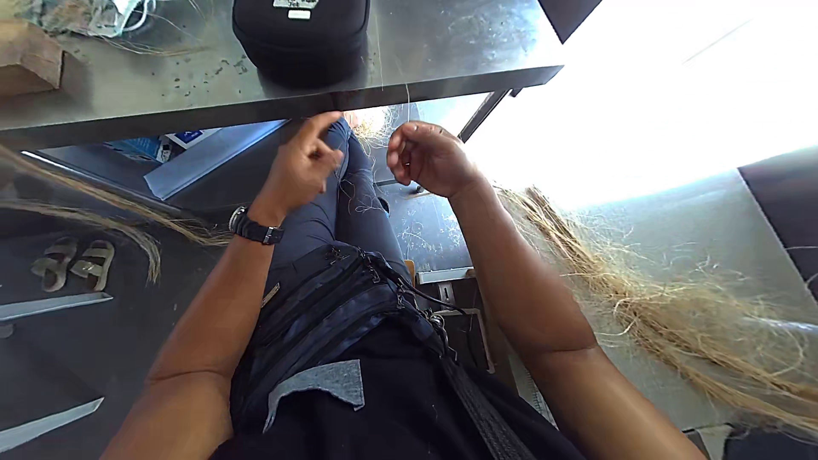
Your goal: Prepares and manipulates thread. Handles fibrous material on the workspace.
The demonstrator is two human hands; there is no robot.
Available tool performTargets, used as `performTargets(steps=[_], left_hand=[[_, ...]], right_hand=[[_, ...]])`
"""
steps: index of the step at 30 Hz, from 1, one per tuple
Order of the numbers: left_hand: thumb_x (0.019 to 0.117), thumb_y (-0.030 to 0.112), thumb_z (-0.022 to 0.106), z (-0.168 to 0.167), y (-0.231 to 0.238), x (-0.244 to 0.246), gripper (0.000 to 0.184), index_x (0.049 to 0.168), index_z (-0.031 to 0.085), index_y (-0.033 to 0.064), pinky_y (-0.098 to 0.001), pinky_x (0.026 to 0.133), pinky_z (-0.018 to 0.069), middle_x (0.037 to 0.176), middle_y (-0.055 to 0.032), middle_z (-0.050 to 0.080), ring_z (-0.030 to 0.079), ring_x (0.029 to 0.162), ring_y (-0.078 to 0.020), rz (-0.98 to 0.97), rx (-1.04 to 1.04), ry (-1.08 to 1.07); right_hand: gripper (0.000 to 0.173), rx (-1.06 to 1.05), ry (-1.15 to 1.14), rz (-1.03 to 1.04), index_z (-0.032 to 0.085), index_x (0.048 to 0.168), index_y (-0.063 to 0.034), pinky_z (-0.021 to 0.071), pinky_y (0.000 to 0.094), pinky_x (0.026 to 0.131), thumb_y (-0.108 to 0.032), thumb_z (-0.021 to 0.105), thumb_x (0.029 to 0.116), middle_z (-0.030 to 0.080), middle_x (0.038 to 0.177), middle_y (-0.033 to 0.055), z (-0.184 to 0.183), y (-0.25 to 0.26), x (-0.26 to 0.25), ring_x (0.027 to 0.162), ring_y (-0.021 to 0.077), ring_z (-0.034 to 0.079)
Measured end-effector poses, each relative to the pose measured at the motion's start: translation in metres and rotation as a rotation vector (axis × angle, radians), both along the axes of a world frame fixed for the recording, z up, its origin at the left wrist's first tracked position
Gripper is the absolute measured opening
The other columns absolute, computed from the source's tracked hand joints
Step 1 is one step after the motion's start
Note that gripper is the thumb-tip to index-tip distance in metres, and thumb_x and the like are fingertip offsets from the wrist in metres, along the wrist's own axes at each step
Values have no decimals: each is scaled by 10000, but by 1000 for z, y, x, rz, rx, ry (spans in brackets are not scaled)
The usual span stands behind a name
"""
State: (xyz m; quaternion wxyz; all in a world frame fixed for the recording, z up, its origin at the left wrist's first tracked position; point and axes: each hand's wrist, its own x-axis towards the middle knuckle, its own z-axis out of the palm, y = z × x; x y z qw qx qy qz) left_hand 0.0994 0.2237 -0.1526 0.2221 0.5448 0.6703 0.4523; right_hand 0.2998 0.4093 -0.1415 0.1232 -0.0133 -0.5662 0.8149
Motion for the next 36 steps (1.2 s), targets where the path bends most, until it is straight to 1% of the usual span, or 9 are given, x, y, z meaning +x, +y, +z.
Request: performTargets(steps=[2, 6, 14, 17, 19, 25, 29, 33, 36], left_hand=[[1044, 213, 584, 5, 0, 11, 444, 1476, 522, 126, -343, 540, 589, 929, -72, 703, 650, 614, -156, -212, -22, 16], [1100, 284, 453, -20, -5, 3, 350, 979, 712, 82, -351, 609, 578, 829, -26, 699, 642, 613, -118, -184, -154, 180], [1138, 316, 333, -89, -130, -77, 466, 1073, 693, 28, -497, 686, 621, 964, -129, 733, 715, 695, -241, 233, -545, -25], [1137, 376, 320, -103, -177, -89, 505, 1101, 666, 9, -448, 650, 599, 964, -143, 721, 696, 691, -234, 478, -555, -266], [1124, 420, 339, -116, -199, -95, 508, 1052, 651, 25, -361, 599, 589, 857, -84, 712, 679, 641, -170, 654, -481, -439], [1123, 410, 363, -135, -200, -84, 488, 921, 610, 41, -333, 588, 586, 701, -58, 642, 660, 598, -158, 635, -549, -656], [1129, 374, 360, -138, -167, -67, 474, 930, 612, 25, -338, 583, 590, 701, -63, 642, 659, 592, -165, 471, -557, -691], [1130, 352, 379, -141, -149, -55, 466, 910, 627, 25, -307, 566, 546, 714, -54, 622, 593, 566, -135, 382, -572, -604], [1128, 343, 388, -145, -151, -56, 460, 893, 626, 28, -302, 570, 541, 706, -54, 611, 589, 569, -135, 370, -578, -575]], right_hand=[[455, 28, 12, 64, 690, 1022, -52, 573, 279, 581, -263, 297, 1116, 732, 869, 59, 1, -8, -3, 666, 117, 674], [442, 37, -16, -79, 689, 997, -123, 557, 269, 586, -303, 300, 1106, 723, 888, 11, 1, -1, 2, 666, 96, 649], [370, -335, -88, -898, 601, 1049, -148, 593, 290, 741, -330, 291, 1135, 690, 854, -1, -5, 63, 33, 759, 117, 684], [371, -62, -316, -739, 443, 1448, -149, 617, 356, 774, -292, 290, 1141, 709, 995, 53, 2, 49, 33, 826, 183, 719], [434, 192, -515, -571, 338, 1536, -109, 633, 436, 758, -252, 351, 1126, 712, 1059, 132, 0, 27, 18, 842, 259, 737], [393, 1189, -623, 154, 616, 1370, -49, 578, 498, 941, -261, 612, 1039, 596, 1395, 184, -40, -32, -41, 1137, 291, 676], [483, 1435, -728, 401, 550, 1474, -133, 458, 605, 1080, -322, 606, 1032, 432, 1564, 209, -93, -42, -72, 1383, 373, 505], [345, 1635, -1448, 393, 713, 1118, 29, 451, 767, 882, -271, 617, 979, 651, 1242, 296, -99, -9, -56, 1192, 511, 596], [374, 1578, -1788, 227, 690, 1134, 59, 466, 734, 884, -262, 592, 968, 645, 1255, 288, -73, 30, -46, 1200, 487, 602]])
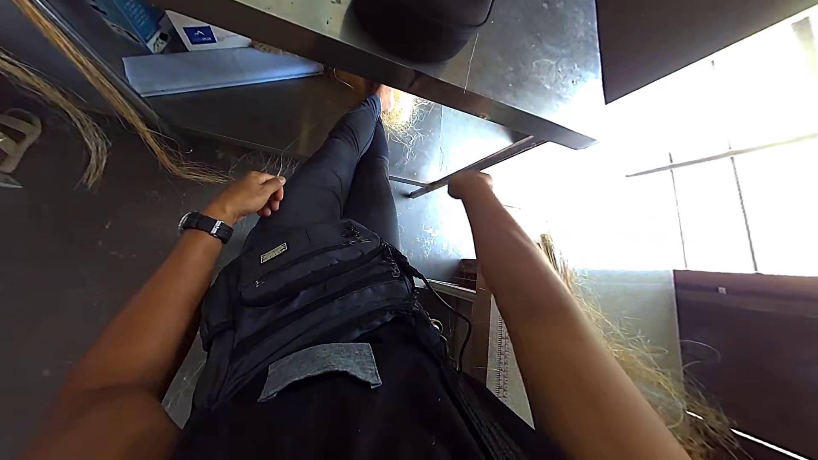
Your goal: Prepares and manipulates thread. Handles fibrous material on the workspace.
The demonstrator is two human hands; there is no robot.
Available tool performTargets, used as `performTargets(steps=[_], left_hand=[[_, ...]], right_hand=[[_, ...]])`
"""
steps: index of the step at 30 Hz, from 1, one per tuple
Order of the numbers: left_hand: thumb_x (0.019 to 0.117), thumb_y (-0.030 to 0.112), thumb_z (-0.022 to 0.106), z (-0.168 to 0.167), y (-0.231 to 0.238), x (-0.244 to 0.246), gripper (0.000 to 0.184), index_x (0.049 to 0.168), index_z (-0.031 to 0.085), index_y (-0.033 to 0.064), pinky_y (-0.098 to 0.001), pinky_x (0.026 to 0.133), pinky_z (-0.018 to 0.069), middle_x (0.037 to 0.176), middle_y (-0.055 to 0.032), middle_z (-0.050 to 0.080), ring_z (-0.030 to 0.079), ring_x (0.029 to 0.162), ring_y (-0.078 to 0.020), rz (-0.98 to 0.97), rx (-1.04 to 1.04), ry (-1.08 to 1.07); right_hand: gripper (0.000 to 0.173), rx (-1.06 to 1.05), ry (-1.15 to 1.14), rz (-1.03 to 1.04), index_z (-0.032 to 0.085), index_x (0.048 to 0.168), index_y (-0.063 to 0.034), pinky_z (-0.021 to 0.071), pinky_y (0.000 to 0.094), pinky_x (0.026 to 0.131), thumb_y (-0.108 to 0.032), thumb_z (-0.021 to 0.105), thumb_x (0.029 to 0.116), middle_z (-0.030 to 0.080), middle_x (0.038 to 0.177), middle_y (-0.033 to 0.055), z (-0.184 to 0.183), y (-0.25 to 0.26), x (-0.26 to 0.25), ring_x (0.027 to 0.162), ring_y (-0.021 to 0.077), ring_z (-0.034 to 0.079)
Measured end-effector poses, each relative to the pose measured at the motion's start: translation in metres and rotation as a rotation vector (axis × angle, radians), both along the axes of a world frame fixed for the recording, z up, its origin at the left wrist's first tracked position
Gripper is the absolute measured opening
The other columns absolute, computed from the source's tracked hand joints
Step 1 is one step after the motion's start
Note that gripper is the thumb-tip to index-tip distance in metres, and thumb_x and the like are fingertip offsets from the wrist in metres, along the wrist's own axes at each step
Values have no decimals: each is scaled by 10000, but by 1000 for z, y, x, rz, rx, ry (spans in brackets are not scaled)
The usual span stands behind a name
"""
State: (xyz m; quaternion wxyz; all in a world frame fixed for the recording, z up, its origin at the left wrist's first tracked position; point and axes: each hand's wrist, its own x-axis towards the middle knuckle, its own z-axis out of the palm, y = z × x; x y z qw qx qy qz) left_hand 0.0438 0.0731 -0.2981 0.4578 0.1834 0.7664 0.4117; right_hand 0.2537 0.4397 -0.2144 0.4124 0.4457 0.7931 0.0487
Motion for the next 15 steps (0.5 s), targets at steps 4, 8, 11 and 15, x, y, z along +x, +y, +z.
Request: performTargets(steps=[4, 8, 11, 15], left_hand=[[1129, 341, 389, -1, 2, 1, 452, 908, 625, 25, -312, 577, 531, 709, -60, 589, 571, 577, -139, 1, -32, 19], [1129, 351, 386, 6, 7, 4, 470, 911, 629, 14, -362, 600, 529, 718, -84, 576, 566, 600, -173, -88, -105, 107], [1129, 345, 387, 12, 11, 2, 479, 898, 631, 2, -389, 612, 545, 709, -107, 584, 585, 601, -196, -173, -144, 152], [1124, 338, 405, 28, 18, 2, 500, 860, 650, -8, -464, 664, 554, 701, -128, 616, 625, 632, -245, -357, -206, 272]], right_hand=[[522, 21, 522, -123, 659, 1121, 116, 458, 735, 939, -393, 593, 1026, 641, 1195, 356, 52, 55, 2, 1130, 520, 629], [518, -37, 745, -80, 664, 1219, 7, 514, 646, 927, -468, 609, 1019, 678, 1161, 254, 113, 71, 1, 1038, 409, 684], [486, -97, 763, 105, 712, 1228, -43, 452, 659, 996, -469, 646, 1003, 703, 1182, 211, 161, 42, 12, 1130, 382, 655], [552, -5, 811, 175, 673, 1305, -54, 438, 689, 1000, -502, 659, 983, 673, 1252, 229, 196, -4, 23, 1183, 425, 625]])
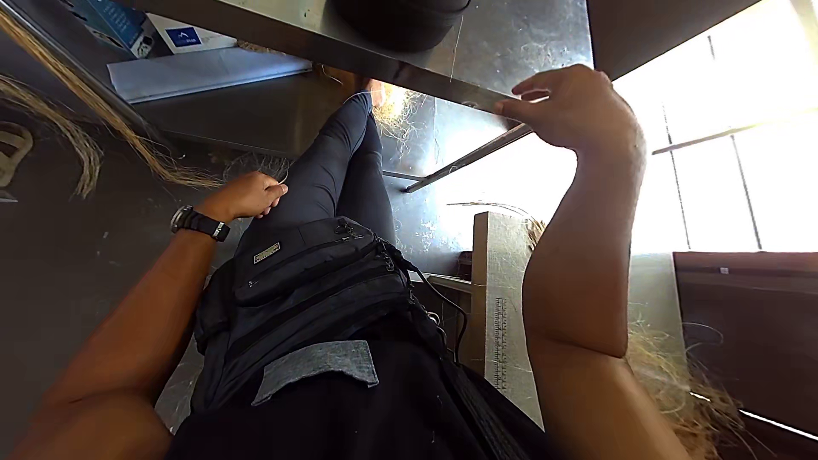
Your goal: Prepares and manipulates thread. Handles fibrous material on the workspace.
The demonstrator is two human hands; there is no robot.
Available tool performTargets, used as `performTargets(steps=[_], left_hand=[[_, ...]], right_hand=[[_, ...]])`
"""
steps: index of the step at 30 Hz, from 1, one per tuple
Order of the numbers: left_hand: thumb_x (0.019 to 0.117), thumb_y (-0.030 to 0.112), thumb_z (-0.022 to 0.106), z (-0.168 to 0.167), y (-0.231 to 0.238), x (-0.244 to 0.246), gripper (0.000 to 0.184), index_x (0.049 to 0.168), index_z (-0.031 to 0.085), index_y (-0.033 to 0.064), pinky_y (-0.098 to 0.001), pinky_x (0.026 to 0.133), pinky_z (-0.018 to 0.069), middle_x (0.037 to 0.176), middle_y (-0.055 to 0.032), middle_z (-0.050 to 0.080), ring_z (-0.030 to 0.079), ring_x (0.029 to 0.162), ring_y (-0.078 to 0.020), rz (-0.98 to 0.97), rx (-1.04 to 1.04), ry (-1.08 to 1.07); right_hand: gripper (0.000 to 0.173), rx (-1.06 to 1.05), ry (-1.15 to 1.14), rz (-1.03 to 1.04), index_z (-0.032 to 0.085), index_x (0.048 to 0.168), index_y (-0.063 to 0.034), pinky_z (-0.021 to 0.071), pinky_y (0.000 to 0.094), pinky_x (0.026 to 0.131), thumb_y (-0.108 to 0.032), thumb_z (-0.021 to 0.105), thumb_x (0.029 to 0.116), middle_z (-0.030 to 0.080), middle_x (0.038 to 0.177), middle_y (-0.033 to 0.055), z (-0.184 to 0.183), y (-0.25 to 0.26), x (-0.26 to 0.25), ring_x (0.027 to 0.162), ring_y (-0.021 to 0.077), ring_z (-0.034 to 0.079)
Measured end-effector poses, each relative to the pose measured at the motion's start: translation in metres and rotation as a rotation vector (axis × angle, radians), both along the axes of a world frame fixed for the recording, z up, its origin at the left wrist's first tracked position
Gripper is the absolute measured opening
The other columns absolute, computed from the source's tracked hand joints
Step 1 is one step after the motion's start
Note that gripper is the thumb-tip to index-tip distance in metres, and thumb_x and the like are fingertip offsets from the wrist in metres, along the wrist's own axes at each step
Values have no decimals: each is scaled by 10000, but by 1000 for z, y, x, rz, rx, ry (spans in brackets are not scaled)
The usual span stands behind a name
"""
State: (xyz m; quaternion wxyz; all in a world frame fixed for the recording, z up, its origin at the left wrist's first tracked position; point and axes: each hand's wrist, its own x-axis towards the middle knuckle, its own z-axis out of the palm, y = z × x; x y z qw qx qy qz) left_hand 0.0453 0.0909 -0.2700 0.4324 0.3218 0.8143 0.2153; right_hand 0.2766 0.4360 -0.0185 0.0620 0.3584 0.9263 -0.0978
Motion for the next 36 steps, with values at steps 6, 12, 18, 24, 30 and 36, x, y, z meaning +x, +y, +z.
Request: performTargets(steps=[6, 12, 18, 24, 30, 36], left_hand=[[1079, 351, 508, 56, 20, 21, 419, 767, 617, 94, -554, 668, 498, 713, -95, 600, 626, 736, -300, -417, -2, 417], [1089, 280, 485, 103, 34, 45, 353, 828, 671, 131, -357, 588, 514, 675, 19, 612, 605, 615, -112, -537, 457, 335], [1115, 288, 419, 101, 26, 31, 398, 874, 696, 135, -312, 667, 569, 749, 43, 678, 664, 684, -73, -442, 379, 254], [1118, 300, 363, 102, -41, -33, 409, 1001, 665, 49, -385, 715, 639, 838, -44, 696, 713, 741, -152, 30, 498, 179], [1118, 370, 362, 154, -102, -65, 374, 1092, 617, 98, -323, 668, 623, 852, 43, 691, 694, 692, -90, 531, 643, 428], [1118, 346, 371, 168, -114, -75, 269, 998, 552, 186, -270, 579, 566, 695, 120, 581, 607, 578, -63, 904, 962, 569]], right_hand=[[430, -409, 311, 603, 623, 1374, -51, 624, 362, 822, -269, 656, 1005, 608, 1399, 128, -55, -91, -15, 956, 171, 716], [559, -838, 320, 576, 432, 1525, -46, 624, 359, 705, -146, 641, 1016, 699, 1156, 125, -151, -140, -24, 753, 175, 705], [168, -902, 387, 465, 717, 1017, -15, 605, 298, 631, -116, 586, 1042, 696, 771, 56, -142, -111, -7, 637, 124, 673], [179, -606, 225, 376, 733, 971, -44, 591, 458, 690, -140, 591, 1022, 701, 777, 83, -163, -56, -16, 663, 200, 679], [179, -601, 125, 239, 726, 972, -38, 587, 456, 685, -137, 588, 1029, 701, 788, 100, -174, -44, -28, 656, 211, 675], [181, -577, 95, 92, 719, 980, -16, 589, 476, 709, -124, 579, 1021, 717, 816, 126, -180, -38, -25, 678, 239, 694]])
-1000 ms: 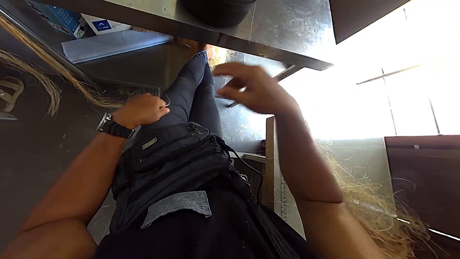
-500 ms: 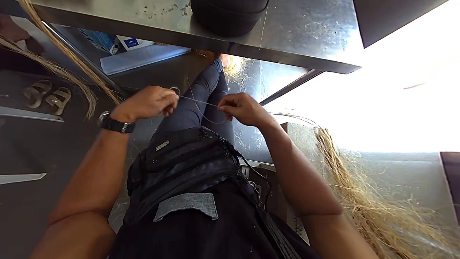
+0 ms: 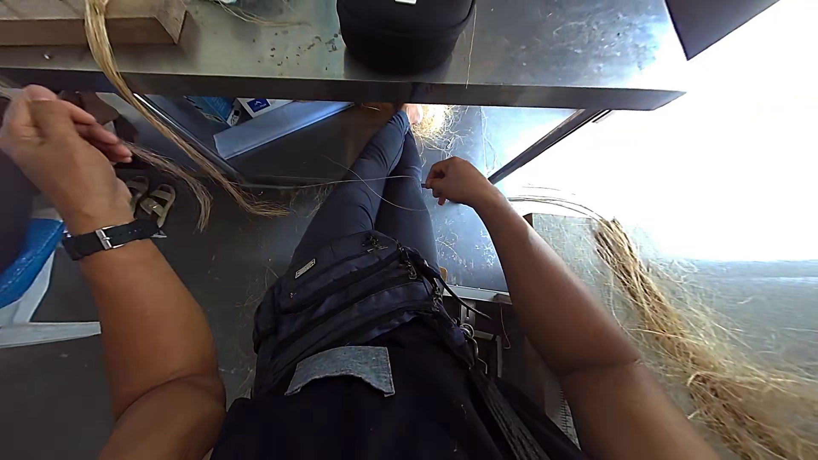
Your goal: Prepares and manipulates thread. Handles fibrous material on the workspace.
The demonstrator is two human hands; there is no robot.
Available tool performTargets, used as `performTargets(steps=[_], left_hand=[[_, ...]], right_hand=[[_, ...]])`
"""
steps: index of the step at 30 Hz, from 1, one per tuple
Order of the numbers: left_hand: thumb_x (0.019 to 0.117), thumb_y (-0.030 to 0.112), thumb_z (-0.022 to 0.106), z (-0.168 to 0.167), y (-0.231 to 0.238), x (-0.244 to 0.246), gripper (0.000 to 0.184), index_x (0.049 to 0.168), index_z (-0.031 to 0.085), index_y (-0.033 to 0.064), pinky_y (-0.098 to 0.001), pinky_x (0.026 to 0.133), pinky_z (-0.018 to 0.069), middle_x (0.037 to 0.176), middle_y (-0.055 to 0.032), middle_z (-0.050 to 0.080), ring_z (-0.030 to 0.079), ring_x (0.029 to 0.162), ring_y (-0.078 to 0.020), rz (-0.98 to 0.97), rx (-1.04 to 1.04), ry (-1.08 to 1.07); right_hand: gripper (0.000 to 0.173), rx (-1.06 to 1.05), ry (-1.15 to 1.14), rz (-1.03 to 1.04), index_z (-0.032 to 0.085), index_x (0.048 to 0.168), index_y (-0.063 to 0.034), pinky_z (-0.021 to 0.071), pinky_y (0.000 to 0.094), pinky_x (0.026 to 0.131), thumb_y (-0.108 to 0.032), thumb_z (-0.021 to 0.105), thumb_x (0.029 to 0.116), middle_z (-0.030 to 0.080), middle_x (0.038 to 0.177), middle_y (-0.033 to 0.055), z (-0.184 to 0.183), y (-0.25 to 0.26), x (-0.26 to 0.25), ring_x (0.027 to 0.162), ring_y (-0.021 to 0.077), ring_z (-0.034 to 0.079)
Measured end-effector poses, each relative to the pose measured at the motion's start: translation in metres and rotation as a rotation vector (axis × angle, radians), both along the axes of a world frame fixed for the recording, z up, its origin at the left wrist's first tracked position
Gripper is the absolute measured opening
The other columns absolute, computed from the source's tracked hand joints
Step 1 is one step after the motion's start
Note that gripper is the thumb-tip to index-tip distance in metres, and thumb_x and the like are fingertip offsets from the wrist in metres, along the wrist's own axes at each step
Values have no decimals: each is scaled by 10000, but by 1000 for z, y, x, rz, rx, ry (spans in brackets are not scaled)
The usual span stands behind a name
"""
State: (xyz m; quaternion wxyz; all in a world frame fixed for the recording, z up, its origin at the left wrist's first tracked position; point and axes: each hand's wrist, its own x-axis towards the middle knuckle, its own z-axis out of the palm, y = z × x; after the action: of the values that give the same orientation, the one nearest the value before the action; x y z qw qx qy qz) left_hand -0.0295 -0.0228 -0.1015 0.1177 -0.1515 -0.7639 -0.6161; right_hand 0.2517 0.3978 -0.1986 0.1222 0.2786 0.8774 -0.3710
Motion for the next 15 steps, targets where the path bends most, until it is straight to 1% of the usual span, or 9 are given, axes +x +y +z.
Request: performTargets(steps=[2, 4, 6, 8, 10, 11, 12, 14, 15], left_hand=[[1106, 345, 402, -6, 14, 16, 258, 983, 576, 199, -268, 596, 578, 716, 143, 585, 610, 597, -39, -136, -69, -56], [1099, 342, 430, -17, 38, 35, 266, 969, 601, 186, -275, 609, 593, 731, 130, 601, 619, 605, -38, -332, -165, -196], [1091, 279, 452, -28, 70, 56, 259, 1013, 637, 116, -287, 627, 603, 764, 71, 631, 635, 624, -64, -585, -255, -338], [1092, 243, 452, -40, 108, 77, 296, 1043, 674, 52, -319, 640, 608, 765, 0, 662, 656, 642, -108, -861, -340, -412], [1109, 247, 432, -51, 146, 99, 347, 1144, 695, 23, -342, 639, 606, 792, -65, 688, 671, 656, -153, -1072, -436, -440], [1115, 257, 419, -56, 164, 108, 363, 1198, 689, 30, -342, 631, 601, 816, -80, 699, 674, 661, -163, -1137, -477, -444], [1120, 269, 411, -62, 180, 116, 373, 1248, 677, 40, -336, 613, 593, 845, -90, 706, 675, 660, -169, -1163, -503, -445], [1122, 313, 417, -74, 206, 129, 390, 1312, 654, 68, -321, 575, 576, 881, -102, 713, 668, 636, -176, -1124, -502, -457], [1122, 323, 417, -80, 215, 134, 393, 1321, 649, 74, -313, 559, 562, 890, -102, 712, 657, 622, -175, -1088, -487, -466]], right_hand=[[173, -170, 71, -90, 705, 1023, -8, 605, 377, 668, -121, 574, 1039, 713, 822, 97, 5, -2, -1, 645, 176, 684], [159, -345, 194, -155, 682, 1052, 18, 611, 337, 643, -110, 588, 1039, 698, 805, 91, 7, -5, -3, 625, 152, 678], [147, -502, 304, -180, 660, 1067, 27, 618, 329, 651, -107, 609, 1035, 689, 792, 81, 8, -9, -4, 636, 151, 684], [134, -621, 384, -177, 655, 1058, 32, 630, 337, 660, -93, 617, 1028, 699, 788, 80, 10, -13, -4, 650, 168, 701], [130, -683, 405, -158, 654, 1056, 30, 632, 342, 671, -91, 609, 1032, 706, 793, 81, 9, -14, -4, 664, 173, 708], [133, -701, 404, -151, 653, 1059, 28, 633, 341, 674, -93, 604, 1036, 710, 798, 84, 9, -14, -3, 672, 176, 712], [135, -715, 400, -148, 651, 1061, 27, 633, 340, 676, -95, 598, 1040, 717, 804, 87, 8, -15, -3, 678, 177, 718], [150, -746, 388, -151, 647, 1070, 28, 636, 343, 688, -103, 578, 1053, 727, 822, 98, 9, -17, -3, 695, 183, 727], [160, -766, 386, -156, 646, 1071, 29, 636, 348, 691, -109, 566, 1060, 728, 830, 104, 10, -18, -3, 699, 188, 728]])
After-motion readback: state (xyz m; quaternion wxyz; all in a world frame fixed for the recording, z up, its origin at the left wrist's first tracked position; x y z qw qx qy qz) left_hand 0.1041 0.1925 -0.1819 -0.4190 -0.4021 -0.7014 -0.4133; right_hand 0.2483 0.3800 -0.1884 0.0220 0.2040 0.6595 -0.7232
